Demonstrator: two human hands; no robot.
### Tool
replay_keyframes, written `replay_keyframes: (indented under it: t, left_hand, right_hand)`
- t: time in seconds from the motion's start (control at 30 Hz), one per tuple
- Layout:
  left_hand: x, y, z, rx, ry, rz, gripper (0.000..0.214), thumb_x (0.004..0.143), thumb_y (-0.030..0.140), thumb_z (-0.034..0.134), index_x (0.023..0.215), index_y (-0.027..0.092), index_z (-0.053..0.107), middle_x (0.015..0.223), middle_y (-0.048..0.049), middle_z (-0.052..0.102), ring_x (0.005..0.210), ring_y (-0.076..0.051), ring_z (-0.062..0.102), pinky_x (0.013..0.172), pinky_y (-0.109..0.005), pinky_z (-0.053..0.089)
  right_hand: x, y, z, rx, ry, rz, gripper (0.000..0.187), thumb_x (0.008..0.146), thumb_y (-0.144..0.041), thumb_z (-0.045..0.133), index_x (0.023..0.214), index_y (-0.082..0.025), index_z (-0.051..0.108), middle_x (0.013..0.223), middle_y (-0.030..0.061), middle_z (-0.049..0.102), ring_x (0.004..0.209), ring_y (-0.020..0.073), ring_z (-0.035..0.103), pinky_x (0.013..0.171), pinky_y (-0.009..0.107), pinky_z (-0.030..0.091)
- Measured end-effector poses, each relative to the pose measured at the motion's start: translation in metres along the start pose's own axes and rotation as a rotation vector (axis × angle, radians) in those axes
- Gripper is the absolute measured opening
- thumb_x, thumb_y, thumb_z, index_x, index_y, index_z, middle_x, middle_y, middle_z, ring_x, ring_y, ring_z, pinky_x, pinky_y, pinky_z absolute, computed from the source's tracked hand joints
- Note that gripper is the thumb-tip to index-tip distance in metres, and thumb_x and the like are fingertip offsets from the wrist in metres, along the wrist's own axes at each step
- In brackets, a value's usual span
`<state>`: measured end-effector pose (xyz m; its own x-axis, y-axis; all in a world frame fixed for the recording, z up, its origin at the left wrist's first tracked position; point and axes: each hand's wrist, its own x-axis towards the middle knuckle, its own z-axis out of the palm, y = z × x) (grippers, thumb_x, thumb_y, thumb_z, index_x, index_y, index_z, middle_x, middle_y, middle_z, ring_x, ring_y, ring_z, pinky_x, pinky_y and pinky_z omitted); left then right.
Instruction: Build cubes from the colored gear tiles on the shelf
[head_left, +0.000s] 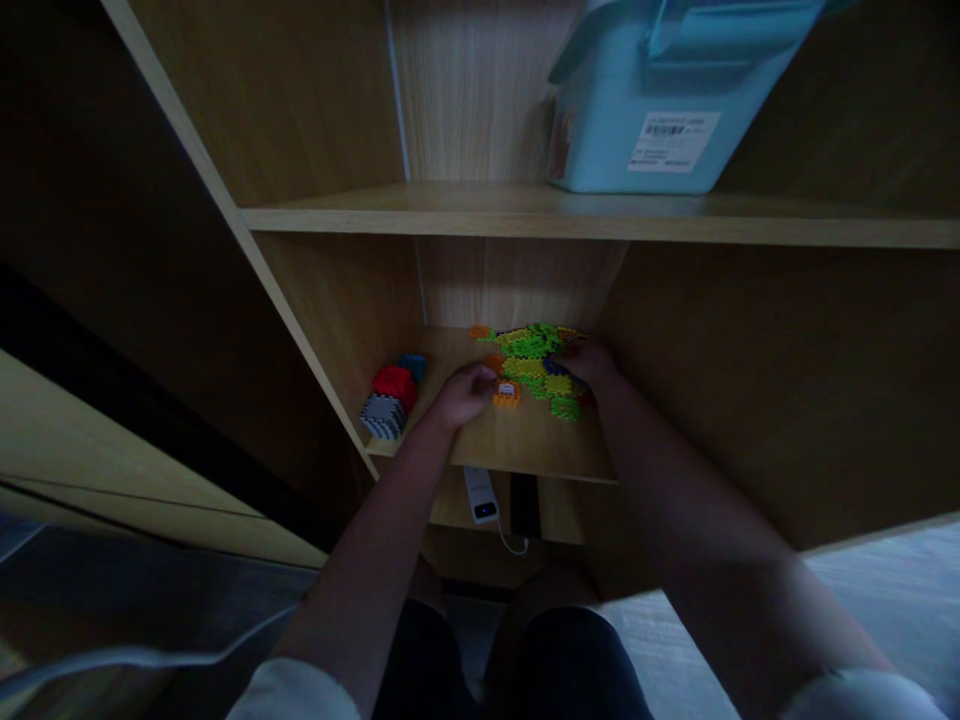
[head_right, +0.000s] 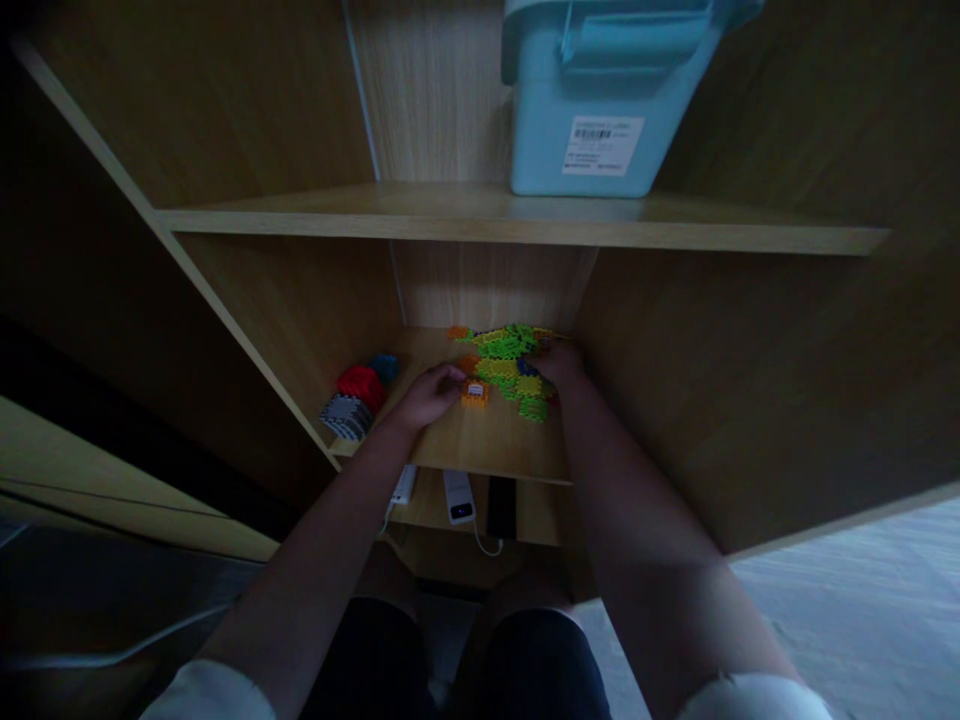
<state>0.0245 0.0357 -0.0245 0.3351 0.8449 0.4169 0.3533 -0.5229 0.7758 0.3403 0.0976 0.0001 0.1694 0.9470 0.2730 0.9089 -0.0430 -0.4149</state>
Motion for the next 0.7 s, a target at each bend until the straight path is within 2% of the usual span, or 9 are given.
replay_keyframes:
  t: [0.1,0.17,0.27,0.4,0.57,0.7]
  left_hand:
    - [0.0,-0.001,0.0,0.007,0.001,0.008,0.013,0.095,0.021,0.069,0.107,0.018,0.074,0.114,-0.008,0.081,0.107,-0.022,0.076,0.106,-0.042,0.059]
    - [0.0,-0.002,0.0,0.012,0.0,0.007,0.014,0.095,0.021,0.069,0.107,0.018,0.074,0.114,-0.0079,0.081,0.108,-0.022,0.076,0.107,-0.042,0.059]
    - [-0.001,-0.002,0.0,0.02,0.0,-0.001,0.014,0.094,0.023,0.07,0.107,0.02,0.075,0.113,-0.0068,0.081,0.107,-0.022,0.075,0.107,-0.042,0.059]
    - [-0.001,0.0,0.0,0.012,0.005,0.01,0.012,0.094,0.024,0.07,0.105,0.021,0.074,0.111,-0.0059,0.081,0.105,-0.021,0.075,0.105,-0.042,0.059]
    - [-0.002,0.002,0.0,0.004,0.015,0.035,0.009,0.094,0.023,0.069,0.102,0.021,0.073,0.111,-0.0067,0.08,0.105,-0.022,0.075,0.106,-0.041,0.059]
    - [0.0,0.001,0.0,0.007,0.008,0.014,0.01,0.094,0.022,0.07,0.103,0.021,0.074,0.11,-0.0061,0.081,0.106,-0.022,0.075,0.105,-0.042,0.06]
  right_hand:
    - [0.001,-0.002,0.002,-0.035,-0.03,0.035,0.042,0.098,-0.05,0.072,0.123,-0.017,0.08,0.127,0.0162,0.081,0.122,0.0322,0.074,0.107,0.044,0.056]
    - [0.003,-0.003,0.004,-0.015,-0.052,0.045,0.038,0.104,-0.046,0.063,0.121,-0.018,0.081,0.125,0.0152,0.082,0.119,0.0305,0.076,0.106,0.043,0.057]
    - [0.008,-0.003,0.006,0.005,-0.073,0.047,0.03,0.103,-0.043,0.065,0.113,-0.02,0.083,0.116,0.0134,0.084,0.112,0.0295,0.078,0.101,0.04,0.058]
    - [0.012,0.0,0.008,0.029,-0.06,0.024,0.026,0.1,-0.039,0.068,0.109,-0.02,0.084,0.114,0.0121,0.084,0.112,0.0303,0.077,0.103,0.043,0.058]
    - [0.009,0.001,0.002,0.083,0.049,-0.025,0.026,0.1,-0.034,0.064,0.104,-0.018,0.084,0.112,0.0126,0.082,0.112,0.0294,0.075,0.105,0.043,0.058]
    - [0.006,-0.003,-0.008,0.114,0.223,-0.026,0.035,0.103,-0.027,0.052,0.12,-0.013,0.08,0.133,0.0188,0.074,0.129,0.0294,0.067,0.116,0.045,0.052]
